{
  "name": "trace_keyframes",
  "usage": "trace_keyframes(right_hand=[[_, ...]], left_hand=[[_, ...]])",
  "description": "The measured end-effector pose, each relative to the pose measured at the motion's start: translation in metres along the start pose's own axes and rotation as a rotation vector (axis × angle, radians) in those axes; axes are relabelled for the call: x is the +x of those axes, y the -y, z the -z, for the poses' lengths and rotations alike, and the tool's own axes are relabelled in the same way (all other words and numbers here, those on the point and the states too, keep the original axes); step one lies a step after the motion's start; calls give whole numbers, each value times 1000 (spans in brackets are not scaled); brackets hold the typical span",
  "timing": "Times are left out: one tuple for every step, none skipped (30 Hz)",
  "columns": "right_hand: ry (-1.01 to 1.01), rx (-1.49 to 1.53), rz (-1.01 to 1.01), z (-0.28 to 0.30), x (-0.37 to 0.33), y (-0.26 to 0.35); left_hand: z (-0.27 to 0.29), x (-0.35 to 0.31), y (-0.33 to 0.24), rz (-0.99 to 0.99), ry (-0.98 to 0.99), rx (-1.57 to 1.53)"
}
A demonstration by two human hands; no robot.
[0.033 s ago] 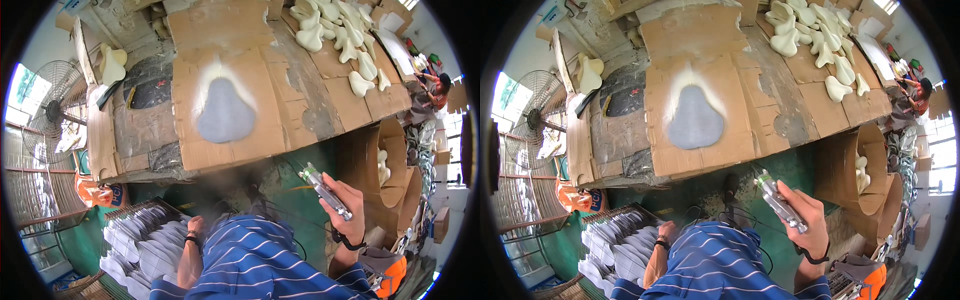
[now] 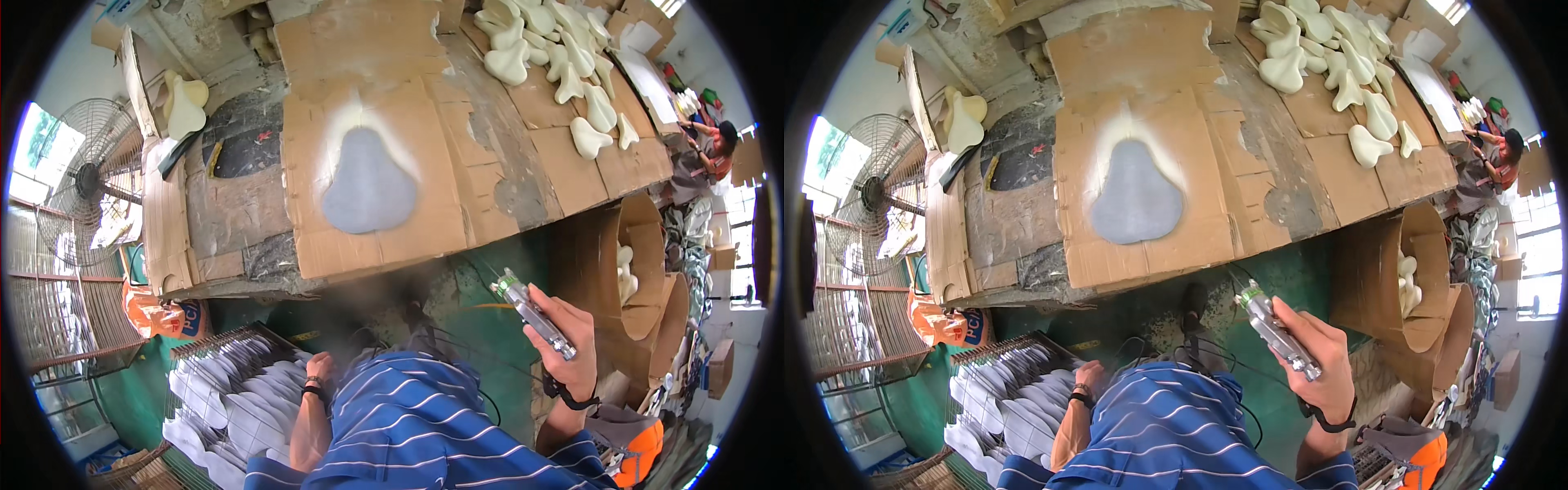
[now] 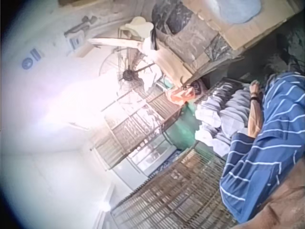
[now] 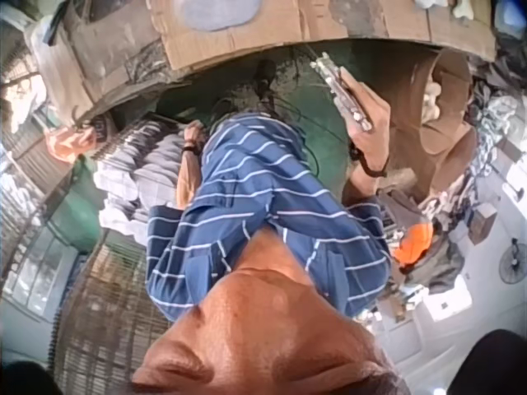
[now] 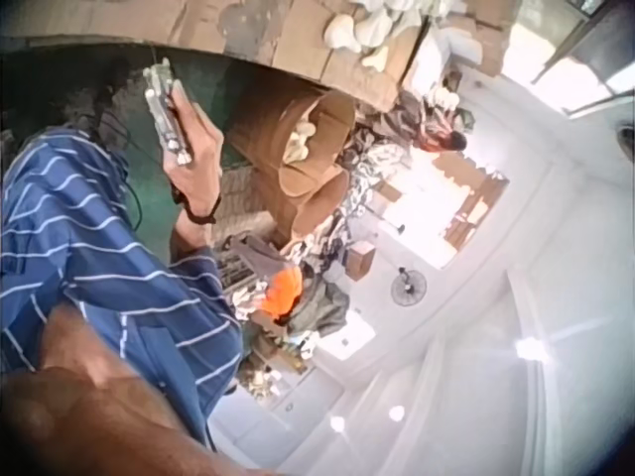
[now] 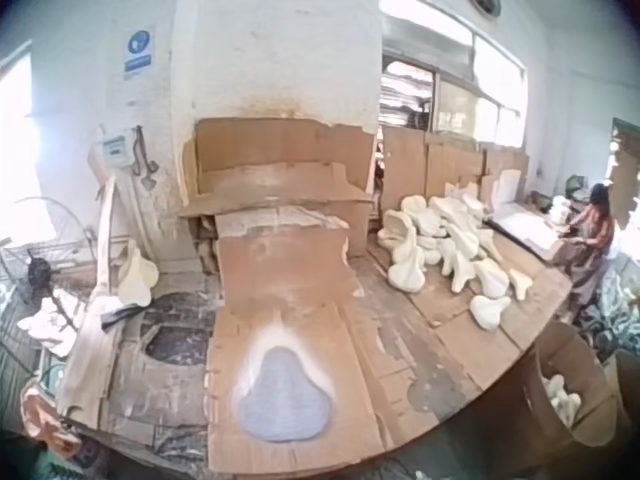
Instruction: The person repeatedly picks up white shoe-shaped parts from a cardboard surface, sprays them with a handheld spray gun, and places them onto a metal drying rack. The process is repeated for multiple units in a workshop setting.
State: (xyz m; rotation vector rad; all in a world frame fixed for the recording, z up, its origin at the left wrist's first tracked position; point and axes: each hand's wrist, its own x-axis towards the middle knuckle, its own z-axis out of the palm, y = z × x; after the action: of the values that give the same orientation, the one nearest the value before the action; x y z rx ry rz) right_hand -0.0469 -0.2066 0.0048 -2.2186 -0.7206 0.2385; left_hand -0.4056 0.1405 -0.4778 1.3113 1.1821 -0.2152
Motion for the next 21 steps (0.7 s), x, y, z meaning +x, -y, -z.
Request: trace_keyframes(right_hand=[[-18,12,-8,1,-1,-1],[-27,4,-46,1,-3,-2],[-12,-1,-45,-2,-6,-2],[-1,-6,-45,-5,-10,-3],[9,-11,-45,-8,-13,-4],[79,25,-38,-10,-14,-3],[131,88,-24,-12,-15,-1],[114,101,-39,-16,-14,3],[96,114,-55,-19,-13,7],[90,130,-46,-20,-11,7],[84,146,-37,-20,-9,6],[78,162,-28,-19,-9,6],[101,155,-29,-16,-8,4],[120,144,-34,-11,-12,0],[140,134,-39,-8,-14,-3],[0,142,-38,-11,-14,-3],[27,124,-80,-8,-15,-3],[57,111,-117,1,-15,-3],[83,96,-155,8,-15,-5],[79,87,-123,9,-20,-13],[26,86,-159,9,-21,-14]], left_hand=[[4,6,8,-28,14,-7],[6,13,15,-55,30,-16],[8,16,20,-36,36,-38],[8,17,18,-19,44,-56],[8,17,16,40,49,-103],[8,18,14,98,55,-149],[9,16,6,156,61,-188],[7,16,0,152,53,-165],[4,16,-6,147,45,-141],[1,18,-8,141,37,-122],[1,21,-11,120,23,-115],[-2,25,-15,99,9,-107],[-4,29,-16,81,-7,-110],[-10,29,-33,55,-5,-102],[-16,33,-52,28,-5,-95],[-23,29,-79,6,-7,-88],[-32,27,-107,-6,-16,-74],[-36,31,-121,-83,-11,-55],[-43,35,-140,-133,-13,-54],[-51,39,-162,-195,-25,-49],[-63,38,-192,-265,-33,-18]])
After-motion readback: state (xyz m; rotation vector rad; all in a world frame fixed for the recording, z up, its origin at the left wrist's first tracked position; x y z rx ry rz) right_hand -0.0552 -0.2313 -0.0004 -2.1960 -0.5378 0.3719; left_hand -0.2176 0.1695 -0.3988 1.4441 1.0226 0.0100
